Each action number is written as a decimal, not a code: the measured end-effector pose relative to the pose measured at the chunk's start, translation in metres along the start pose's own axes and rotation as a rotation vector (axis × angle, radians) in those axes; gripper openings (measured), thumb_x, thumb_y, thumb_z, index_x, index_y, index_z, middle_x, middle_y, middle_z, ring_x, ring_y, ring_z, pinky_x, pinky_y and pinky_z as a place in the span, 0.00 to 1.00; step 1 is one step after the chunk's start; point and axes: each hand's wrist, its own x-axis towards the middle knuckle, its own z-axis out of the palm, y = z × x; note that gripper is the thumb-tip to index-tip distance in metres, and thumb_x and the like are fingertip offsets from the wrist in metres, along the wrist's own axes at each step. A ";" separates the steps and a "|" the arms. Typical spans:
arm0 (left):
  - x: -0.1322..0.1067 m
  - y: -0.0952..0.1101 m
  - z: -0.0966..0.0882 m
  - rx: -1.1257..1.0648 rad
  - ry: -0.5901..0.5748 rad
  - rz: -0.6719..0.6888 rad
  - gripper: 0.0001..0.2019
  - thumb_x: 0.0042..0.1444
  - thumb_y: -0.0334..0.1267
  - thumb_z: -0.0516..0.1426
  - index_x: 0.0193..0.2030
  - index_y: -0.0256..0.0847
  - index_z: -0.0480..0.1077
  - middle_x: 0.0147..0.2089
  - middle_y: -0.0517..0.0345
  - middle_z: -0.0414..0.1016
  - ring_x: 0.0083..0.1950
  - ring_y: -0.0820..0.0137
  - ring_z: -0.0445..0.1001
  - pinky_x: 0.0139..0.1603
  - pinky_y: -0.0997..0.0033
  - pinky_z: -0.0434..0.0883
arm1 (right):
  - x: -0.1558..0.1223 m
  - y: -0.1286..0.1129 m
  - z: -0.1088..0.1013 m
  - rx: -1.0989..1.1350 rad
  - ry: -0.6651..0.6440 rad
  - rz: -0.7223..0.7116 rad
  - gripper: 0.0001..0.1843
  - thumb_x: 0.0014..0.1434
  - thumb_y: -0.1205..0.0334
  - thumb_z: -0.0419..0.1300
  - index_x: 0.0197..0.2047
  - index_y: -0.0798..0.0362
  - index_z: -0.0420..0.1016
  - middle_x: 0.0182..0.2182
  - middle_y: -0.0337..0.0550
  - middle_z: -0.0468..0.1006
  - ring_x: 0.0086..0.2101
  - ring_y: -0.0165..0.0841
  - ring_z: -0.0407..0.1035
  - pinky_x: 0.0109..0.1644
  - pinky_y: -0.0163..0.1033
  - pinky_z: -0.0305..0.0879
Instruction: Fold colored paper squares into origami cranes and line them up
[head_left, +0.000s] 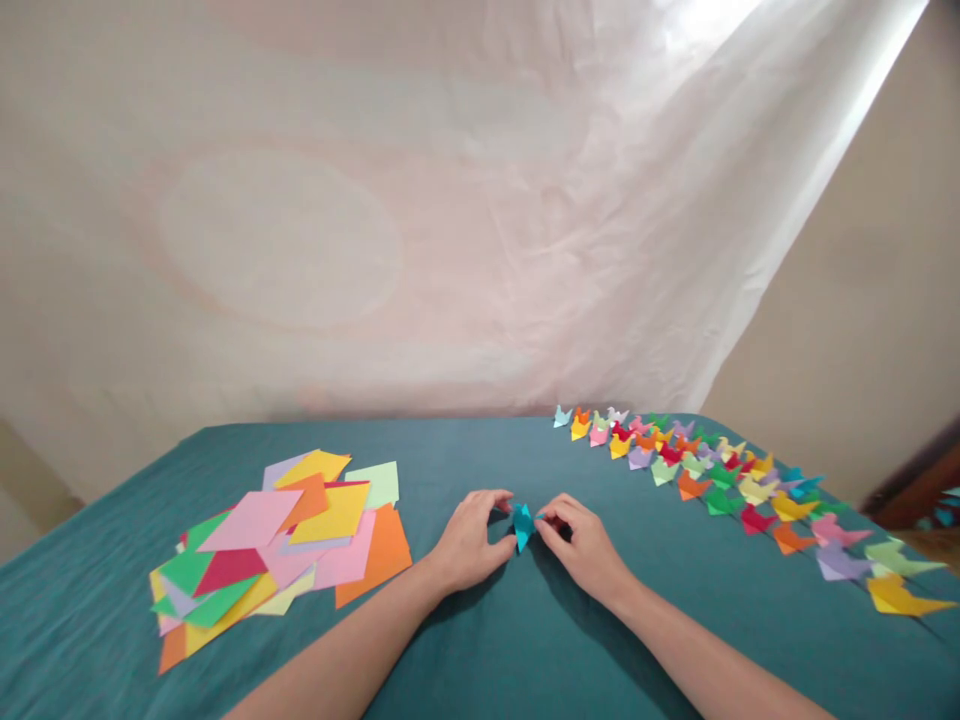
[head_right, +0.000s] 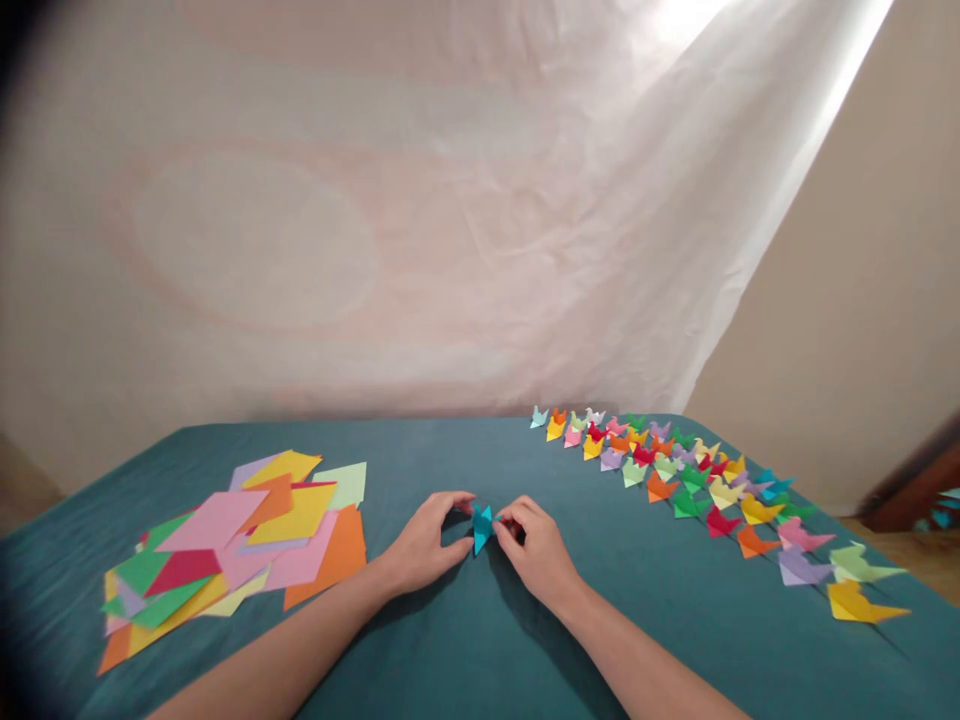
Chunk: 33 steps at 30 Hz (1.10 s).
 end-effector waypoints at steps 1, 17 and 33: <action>0.000 0.000 0.000 -0.005 0.000 -0.006 0.25 0.47 0.32 0.58 0.54 0.40 0.61 0.48 0.52 0.69 0.51 0.63 0.67 0.55 0.61 0.63 | 0.000 0.000 0.000 0.000 0.008 0.006 0.09 0.59 0.61 0.53 0.31 0.53 0.72 0.29 0.42 0.69 0.29 0.32 0.65 0.34 0.37 0.62; -0.001 0.002 -0.002 -0.023 -0.024 -0.045 0.26 0.46 0.31 0.56 0.55 0.38 0.60 0.48 0.52 0.69 0.51 0.64 0.66 0.56 0.61 0.62 | 0.052 0.054 -0.022 -0.131 0.199 0.120 0.14 0.56 0.56 0.52 0.32 0.55 0.73 0.30 0.45 0.72 0.28 0.33 0.67 0.29 0.37 0.66; -0.001 0.004 -0.003 -0.005 -0.045 -0.049 0.23 0.46 0.28 0.54 0.53 0.40 0.63 0.47 0.54 0.71 0.50 0.65 0.67 0.54 0.63 0.62 | 0.124 0.116 -0.018 -0.319 0.262 0.370 0.13 0.61 0.60 0.51 0.38 0.57 0.75 0.34 0.46 0.76 0.31 0.33 0.71 0.32 0.36 0.69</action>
